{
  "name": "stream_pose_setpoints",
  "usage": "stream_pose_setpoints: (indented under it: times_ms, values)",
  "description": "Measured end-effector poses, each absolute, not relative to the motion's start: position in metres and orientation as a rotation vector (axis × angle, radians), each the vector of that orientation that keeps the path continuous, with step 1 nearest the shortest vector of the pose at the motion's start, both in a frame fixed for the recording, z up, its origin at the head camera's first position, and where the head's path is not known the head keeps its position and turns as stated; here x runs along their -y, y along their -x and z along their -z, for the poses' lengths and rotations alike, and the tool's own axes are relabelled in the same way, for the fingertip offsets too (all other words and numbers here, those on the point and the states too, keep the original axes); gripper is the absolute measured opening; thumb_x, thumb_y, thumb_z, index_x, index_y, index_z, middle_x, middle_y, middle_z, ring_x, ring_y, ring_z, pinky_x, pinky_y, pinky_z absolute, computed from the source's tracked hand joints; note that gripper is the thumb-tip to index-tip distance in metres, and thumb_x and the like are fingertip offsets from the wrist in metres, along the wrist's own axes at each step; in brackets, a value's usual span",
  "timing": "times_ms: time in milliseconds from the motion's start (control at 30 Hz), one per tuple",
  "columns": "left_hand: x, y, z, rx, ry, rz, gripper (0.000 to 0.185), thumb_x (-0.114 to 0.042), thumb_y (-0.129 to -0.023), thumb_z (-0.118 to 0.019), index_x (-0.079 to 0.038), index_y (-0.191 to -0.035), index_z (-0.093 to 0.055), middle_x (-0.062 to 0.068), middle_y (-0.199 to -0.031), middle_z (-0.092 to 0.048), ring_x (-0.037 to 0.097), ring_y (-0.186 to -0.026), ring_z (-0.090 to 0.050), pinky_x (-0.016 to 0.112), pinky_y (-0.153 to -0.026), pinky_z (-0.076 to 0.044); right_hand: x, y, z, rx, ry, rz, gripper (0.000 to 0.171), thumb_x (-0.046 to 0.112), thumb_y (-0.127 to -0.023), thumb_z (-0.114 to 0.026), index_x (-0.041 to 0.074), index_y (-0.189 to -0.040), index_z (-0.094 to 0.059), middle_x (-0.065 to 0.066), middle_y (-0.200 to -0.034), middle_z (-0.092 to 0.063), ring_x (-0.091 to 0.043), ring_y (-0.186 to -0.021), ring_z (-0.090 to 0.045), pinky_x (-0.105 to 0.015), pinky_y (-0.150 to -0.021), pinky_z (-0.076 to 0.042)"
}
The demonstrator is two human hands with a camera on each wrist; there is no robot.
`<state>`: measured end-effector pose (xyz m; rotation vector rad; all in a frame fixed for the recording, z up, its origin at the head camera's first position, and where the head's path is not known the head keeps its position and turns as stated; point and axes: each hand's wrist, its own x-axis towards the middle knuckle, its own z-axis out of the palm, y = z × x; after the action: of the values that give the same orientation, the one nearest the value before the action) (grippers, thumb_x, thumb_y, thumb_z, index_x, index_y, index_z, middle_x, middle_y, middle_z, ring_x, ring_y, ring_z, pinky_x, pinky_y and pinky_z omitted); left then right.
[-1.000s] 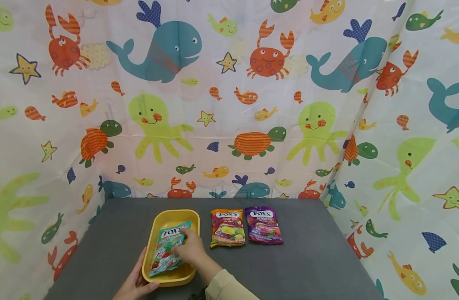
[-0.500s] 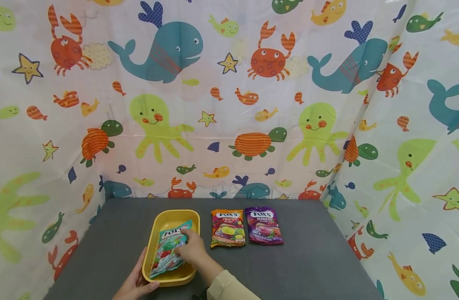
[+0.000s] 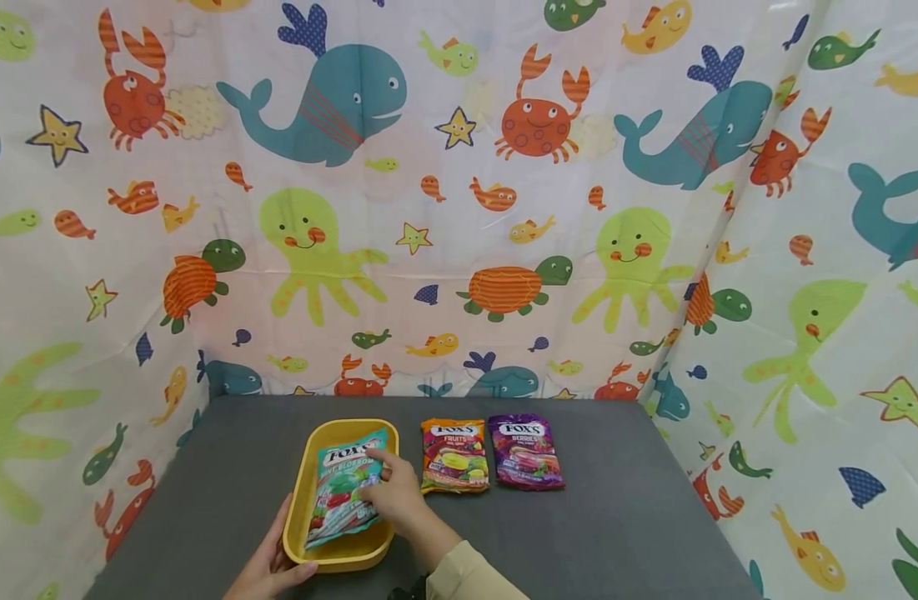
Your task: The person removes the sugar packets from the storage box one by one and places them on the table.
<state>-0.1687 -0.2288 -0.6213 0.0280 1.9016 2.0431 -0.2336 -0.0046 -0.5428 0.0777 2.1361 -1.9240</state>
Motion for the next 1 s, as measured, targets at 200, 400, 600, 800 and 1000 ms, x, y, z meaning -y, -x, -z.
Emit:
stream_pose_setpoints:
  times_ms: [200, 400, 600, 800, 1000]
  values:
    - [0.228, 0.170, 0.621, -1.923, 0.005, -2.027, 0.115, -0.013, -0.094, -0.072, -0.023, -0.159, 0.022, 0.028, -0.166, 0.005, 0.047, -0.146, -0.030, 0.035, -0.098, -0.054, -0.003, 0.233, 0.539, -2.095, -0.072, 1.967, 0.059, -0.002, -0.086, -0.076, 0.024, -0.137, -0.062, -0.009, -0.116, -0.070, -0.021, -0.092, -0.069, -0.043, -0.077, -0.062]
    - [0.226, 0.171, 0.623, -1.958, 0.061, -2.023, 0.117, -0.017, -0.092, -0.075, -0.022, -0.160, 0.020, 0.026, -0.167, 0.004, 0.048, -0.147, -0.028, 0.039, -0.099, -0.054, -0.012, 0.229, 0.537, -2.036, -0.042, 2.001, 0.059, -0.003, -0.087, -0.075, 0.024, -0.138, -0.062, -0.007, -0.117, -0.071, -0.020, -0.095, -0.070, -0.042, -0.077, -0.062]
    - [0.226, 0.171, 0.623, -1.945, 0.066, -2.019, 0.117, -0.017, -0.092, -0.075, -0.023, -0.160, 0.020, 0.027, -0.167, 0.000, 0.045, -0.148, -0.026, 0.035, -0.099, -0.053, -0.028, 0.227, 0.537, -2.011, -0.011, 2.004, 0.060, -0.003, -0.087, -0.074, 0.025, -0.138, -0.062, -0.008, -0.124, -0.070, -0.021, -0.100, -0.070, -0.040, -0.078, -0.061]
    - [0.226, 0.171, 0.622, -1.968, 0.082, -1.973, 0.116, -0.020, -0.094, -0.074, -0.019, -0.160, 0.021, 0.029, -0.166, -0.001, 0.045, -0.147, -0.030, 0.035, -0.100, -0.053, -0.047, 0.226, 0.539, -1.977, -0.012, 2.027, 0.059, -0.002, -0.088, -0.075, 0.028, -0.137, -0.063, -0.008, -0.126, -0.070, -0.021, -0.101, -0.070, -0.040, -0.080, -0.061]
    - [0.228, 0.170, 0.623, -1.969, 0.066, -1.997, 0.114, -0.016, -0.094, -0.073, -0.021, -0.160, 0.020, 0.026, -0.167, 0.002, 0.044, -0.147, -0.031, 0.031, -0.098, -0.053, -0.065, 0.225, 0.538, -1.892, 0.016, 2.110, 0.059, -0.001, -0.088, -0.073, 0.025, -0.140, -0.061, -0.011, -0.129, -0.068, -0.022, -0.104, -0.069, -0.041, -0.084, -0.061]
